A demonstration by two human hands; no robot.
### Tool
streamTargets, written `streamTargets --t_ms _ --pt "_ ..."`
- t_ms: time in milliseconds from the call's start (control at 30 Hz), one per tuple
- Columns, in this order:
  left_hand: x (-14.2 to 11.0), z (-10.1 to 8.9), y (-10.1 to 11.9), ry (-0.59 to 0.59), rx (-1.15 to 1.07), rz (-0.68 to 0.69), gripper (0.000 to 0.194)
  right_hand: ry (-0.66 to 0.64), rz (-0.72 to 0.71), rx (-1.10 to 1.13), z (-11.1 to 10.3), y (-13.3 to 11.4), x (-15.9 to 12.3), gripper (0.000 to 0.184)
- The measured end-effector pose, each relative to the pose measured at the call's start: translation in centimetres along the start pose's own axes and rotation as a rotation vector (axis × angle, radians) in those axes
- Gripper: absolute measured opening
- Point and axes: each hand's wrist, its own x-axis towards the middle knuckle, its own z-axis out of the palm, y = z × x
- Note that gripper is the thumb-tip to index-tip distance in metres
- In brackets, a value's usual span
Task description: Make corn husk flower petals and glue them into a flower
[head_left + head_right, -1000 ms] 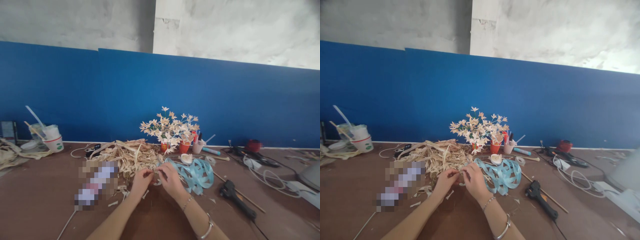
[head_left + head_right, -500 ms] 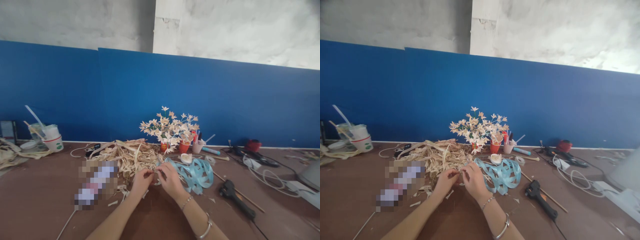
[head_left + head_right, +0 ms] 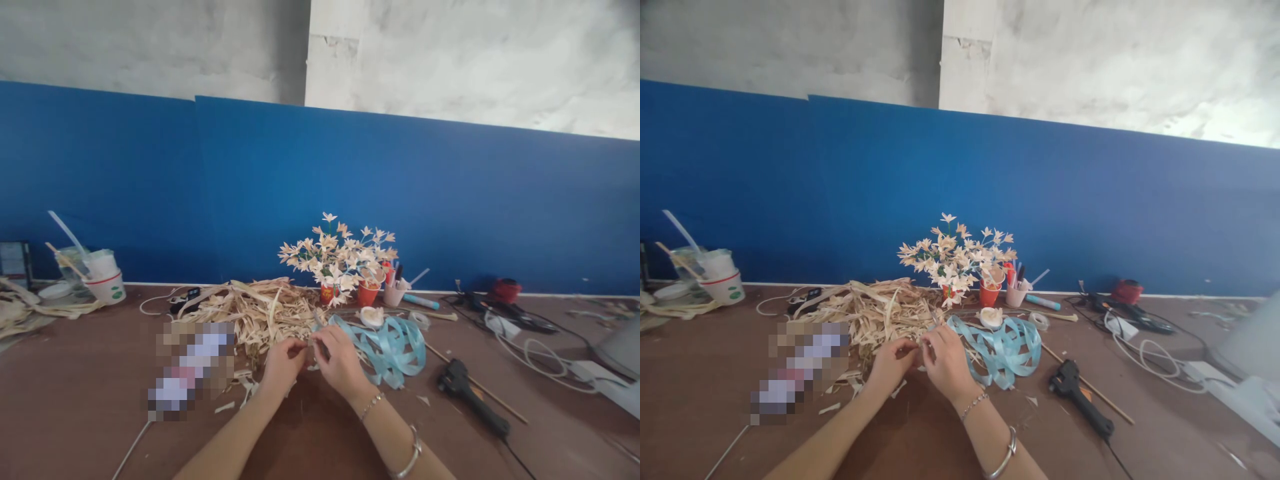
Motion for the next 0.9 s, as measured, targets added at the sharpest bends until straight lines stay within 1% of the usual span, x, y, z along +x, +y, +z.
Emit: streamTargets --t_ms 133,467,567,633,700,800,900 --pt "-0.1 -0.1 0.1 0.01 0.069 0.053 0.013 -0.007 0.0 -0.015 0.0 0.0 0.0 0.018" --pt "-0.1 0.0 -0.2 0.011 0.068 0.083 0.015 0.008 0.006 -0.02 0.0 -0.1 0.0 0.02" --pt "-0.1 0.0 -0.3 0.01 0.066 0.071 0.015 0.01 0.02 -0.006 0.1 0.0 0.0 0.019" --pt "-0.1 0.0 -0.1 0.012 0.039 0.04 0.015 0.015 0.038 0.028 0.1 0.1 -0.1 0.017" --pt "-0.1 0.1 0.2 0.009 -0.009 -0.009 0.015 0.043 0.088 0.094 0.2 0.2 -0.1 0.016" --pt "-0.1 0.1 0.6 -0.001 -0.109 -0.105 0.014 0.102 0.236 0.227 0.3 0.8 -0.1 0.019" --pt "-0.1 0.1 0.6 -0.03 -0.175 -0.143 0.014 0.085 0.377 0.359 0.4 1.4 -0.1 0.021"
